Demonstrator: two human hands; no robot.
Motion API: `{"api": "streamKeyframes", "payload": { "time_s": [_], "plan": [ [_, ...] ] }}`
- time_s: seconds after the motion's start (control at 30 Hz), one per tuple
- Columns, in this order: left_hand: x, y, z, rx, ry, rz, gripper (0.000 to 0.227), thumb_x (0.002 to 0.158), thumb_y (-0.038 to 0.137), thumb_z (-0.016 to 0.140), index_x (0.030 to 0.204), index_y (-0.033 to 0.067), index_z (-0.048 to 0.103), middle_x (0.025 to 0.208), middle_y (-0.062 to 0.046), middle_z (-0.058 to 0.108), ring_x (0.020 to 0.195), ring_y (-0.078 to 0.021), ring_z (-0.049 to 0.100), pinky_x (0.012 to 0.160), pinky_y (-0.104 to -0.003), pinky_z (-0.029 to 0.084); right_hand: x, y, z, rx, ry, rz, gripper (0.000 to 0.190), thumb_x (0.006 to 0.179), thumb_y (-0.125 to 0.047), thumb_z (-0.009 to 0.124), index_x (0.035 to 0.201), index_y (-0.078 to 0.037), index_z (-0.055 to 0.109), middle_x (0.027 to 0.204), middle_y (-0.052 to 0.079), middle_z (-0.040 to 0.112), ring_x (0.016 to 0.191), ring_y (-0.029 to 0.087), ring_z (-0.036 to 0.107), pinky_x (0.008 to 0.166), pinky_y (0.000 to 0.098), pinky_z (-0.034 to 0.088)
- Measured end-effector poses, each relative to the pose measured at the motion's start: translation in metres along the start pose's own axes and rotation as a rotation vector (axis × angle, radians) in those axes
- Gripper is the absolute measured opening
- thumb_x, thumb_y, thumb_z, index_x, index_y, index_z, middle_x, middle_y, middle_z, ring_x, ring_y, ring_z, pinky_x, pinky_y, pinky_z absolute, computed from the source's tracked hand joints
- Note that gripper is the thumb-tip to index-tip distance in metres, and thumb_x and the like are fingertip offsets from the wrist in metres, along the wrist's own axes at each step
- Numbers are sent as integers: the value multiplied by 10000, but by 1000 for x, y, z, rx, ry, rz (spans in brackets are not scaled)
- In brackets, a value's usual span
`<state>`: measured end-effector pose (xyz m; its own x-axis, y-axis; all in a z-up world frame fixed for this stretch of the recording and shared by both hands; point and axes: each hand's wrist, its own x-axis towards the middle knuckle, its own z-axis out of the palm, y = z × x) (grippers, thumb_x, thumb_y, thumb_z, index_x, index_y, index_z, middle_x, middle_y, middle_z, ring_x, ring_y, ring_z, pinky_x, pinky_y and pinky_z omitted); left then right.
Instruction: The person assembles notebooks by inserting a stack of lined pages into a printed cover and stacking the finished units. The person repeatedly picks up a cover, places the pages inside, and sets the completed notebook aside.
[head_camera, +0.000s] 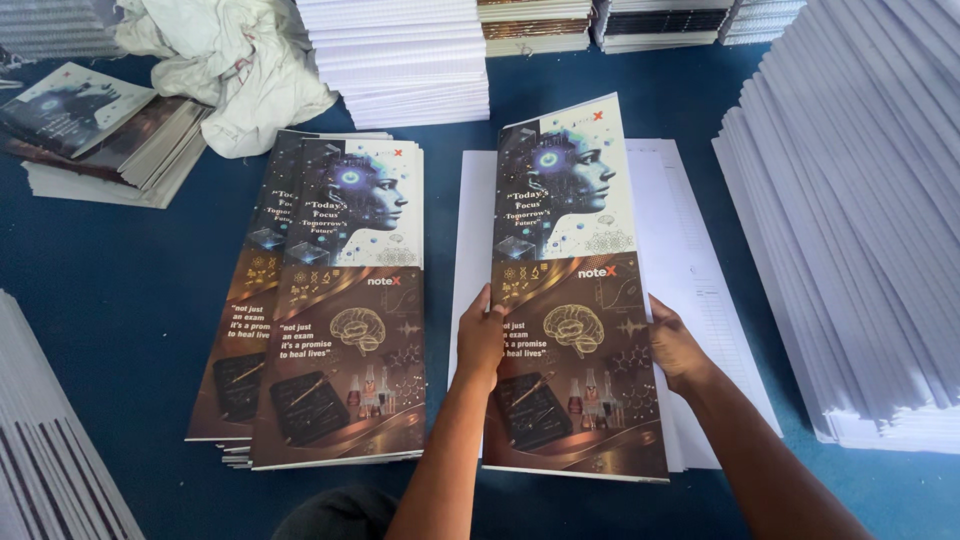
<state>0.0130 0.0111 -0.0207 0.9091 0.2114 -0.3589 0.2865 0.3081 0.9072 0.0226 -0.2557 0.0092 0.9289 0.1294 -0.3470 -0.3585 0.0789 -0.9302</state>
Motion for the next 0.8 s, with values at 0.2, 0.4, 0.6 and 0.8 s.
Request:
{"api": "streamKeyframes", "payload": {
  "time_s": [0.2, 0.4, 0.6, 0.8],
  "plan": [
    [-2, 4, 2, -60, -30, -5, 510, 999, 65, 462, 1507, 95, 483, 1129, -118, 731, 891, -137, 690, 780, -277, 542, 1, 0, -4, -57, -11, -26, 565, 901, -188, 662, 1450, -105, 555, 1140, 158, 715, 952, 226, 698, 756, 358, 628],
    [-5, 7, 2, -86, -74, 36, 512, 1003, 56, 450, 1512, 98, 485, 1154, -121, 733, 903, -126, 695, 792, -269, 551, 0, -3, -4, -64, 19, 17, 551, 932, -201, 623, 1470, -134, 522, 1166, 163, 708, 994, 236, 697, 771, 363, 642],
    [-5, 8, 3, -89, -84, -26, 519, 1021, 94, 453, 1538, 128, 427, 1215, -136, 715, 927, -145, 700, 817, -293, 561, -6, -12, 0, -67, 23, 41, 595, 926, -223, 620, 1501, -177, 476, 1171, 183, 699, 916, 241, 716, 696, 359, 647],
    [-8, 11, 3, -126, -139, -39, 558, 1014, 91, 439, 1563, 184, 392, 1296, -124, 690, 1031, -151, 699, 892, -304, 554, -14, -21, 4, -31, 1, 39, 585, 923, -239, 608, 1480, -121, 476, 1147, 192, 715, 853, 203, 750, 635, 324, 652]
  ]
}}
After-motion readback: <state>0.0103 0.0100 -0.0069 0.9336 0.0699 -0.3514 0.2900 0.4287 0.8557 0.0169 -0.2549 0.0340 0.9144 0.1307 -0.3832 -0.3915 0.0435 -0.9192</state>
